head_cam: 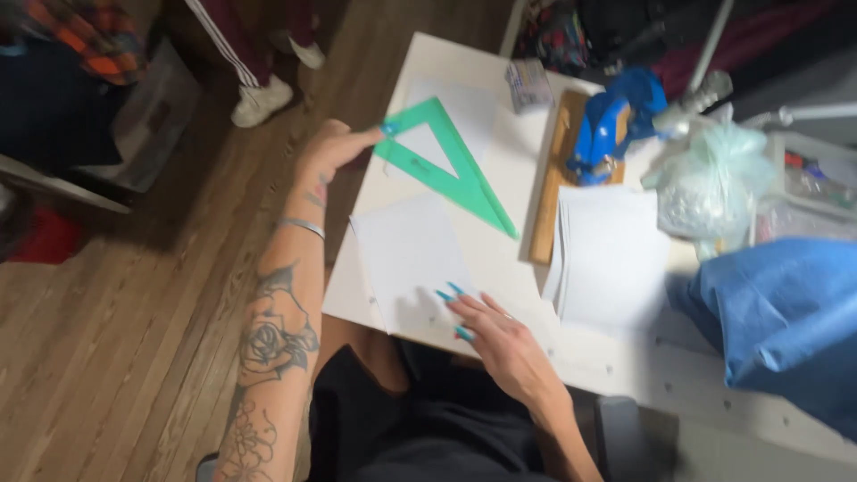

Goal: Marking and folding paper using a triangle ruler and a pen

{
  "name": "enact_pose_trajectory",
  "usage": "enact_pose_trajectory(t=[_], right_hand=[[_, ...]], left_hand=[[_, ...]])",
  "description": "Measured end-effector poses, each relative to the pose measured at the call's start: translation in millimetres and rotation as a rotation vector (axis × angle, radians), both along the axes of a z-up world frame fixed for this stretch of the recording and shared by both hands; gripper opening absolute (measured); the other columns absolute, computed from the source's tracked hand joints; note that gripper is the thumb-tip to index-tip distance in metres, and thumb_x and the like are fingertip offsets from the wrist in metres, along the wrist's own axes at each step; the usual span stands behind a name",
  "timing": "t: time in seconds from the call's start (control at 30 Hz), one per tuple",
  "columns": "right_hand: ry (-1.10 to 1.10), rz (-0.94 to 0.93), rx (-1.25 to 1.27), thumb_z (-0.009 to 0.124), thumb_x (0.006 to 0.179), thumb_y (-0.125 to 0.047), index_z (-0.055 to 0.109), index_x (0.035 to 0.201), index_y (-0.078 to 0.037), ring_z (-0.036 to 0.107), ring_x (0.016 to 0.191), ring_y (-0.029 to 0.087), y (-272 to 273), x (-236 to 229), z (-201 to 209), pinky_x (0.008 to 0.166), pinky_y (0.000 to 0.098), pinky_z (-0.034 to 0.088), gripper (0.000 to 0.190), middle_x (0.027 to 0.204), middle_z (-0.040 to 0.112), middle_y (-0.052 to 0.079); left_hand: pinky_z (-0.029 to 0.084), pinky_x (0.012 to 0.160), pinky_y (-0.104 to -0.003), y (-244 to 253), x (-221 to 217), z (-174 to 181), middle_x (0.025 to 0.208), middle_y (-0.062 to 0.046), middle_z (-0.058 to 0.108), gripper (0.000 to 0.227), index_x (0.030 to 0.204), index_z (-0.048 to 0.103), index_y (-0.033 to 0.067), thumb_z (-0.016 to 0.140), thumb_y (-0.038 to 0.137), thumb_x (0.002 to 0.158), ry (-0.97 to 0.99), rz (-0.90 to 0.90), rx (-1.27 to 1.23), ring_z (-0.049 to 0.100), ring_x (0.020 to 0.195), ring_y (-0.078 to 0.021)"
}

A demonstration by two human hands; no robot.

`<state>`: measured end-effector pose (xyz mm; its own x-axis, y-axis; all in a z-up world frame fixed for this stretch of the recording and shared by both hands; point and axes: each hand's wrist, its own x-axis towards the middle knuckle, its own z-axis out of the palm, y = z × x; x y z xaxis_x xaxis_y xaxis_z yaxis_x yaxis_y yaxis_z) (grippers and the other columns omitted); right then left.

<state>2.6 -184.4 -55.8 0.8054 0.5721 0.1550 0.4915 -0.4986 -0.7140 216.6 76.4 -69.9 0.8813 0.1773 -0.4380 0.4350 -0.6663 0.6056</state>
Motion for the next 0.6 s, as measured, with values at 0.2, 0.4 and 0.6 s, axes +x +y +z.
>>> enact_pose_trajectory(t=[0.2,0.4,0.6], right_hand=[[0.242,-0.012,-0.030,0.035,0.089,-0.012,0.036,0.129,-0.010,0.028,0.127,0.031,11,-7,-10,0.103,0.0378,0.022,0.039,0.136,0.034,0.009],[0.142,-0.016,0.063,0.031,0.090,-0.005,0.028,0.128,0.004,0.027,0.127,0.030,25,-13,-7,0.107,0.0402,0.015,0.040,0.135,0.030,0.020],[0.307,-0.657,0.751,0.022,0.094,-0.029,0.050,0.079,-0.003,0.053,0.109,0.030,15,-14,8,0.097,0.0376,0.042,0.041,0.117,0.054,0.018]], left_hand=[[0.039,0.076,-0.027,8,-13,6,0.090,0.000,0.059,0.034,0.074,0.060,0.0142,0.058,0.048,0.072,-0.101,0.223,-0.359,0.053,0.089,-0.0139],[0.061,0.066,-0.023,30,-59,54,0.082,-0.009,0.068,0.017,0.088,0.062,0.0023,0.052,0.016,0.088,-0.409,0.407,-1.050,0.069,0.070,-0.0144],[0.063,0.061,-0.045,83,-98,73,0.075,-0.013,0.063,0.015,0.075,0.053,0.0080,0.064,0.012,0.085,-0.886,0.388,-1.091,0.067,0.066,-0.0240]])
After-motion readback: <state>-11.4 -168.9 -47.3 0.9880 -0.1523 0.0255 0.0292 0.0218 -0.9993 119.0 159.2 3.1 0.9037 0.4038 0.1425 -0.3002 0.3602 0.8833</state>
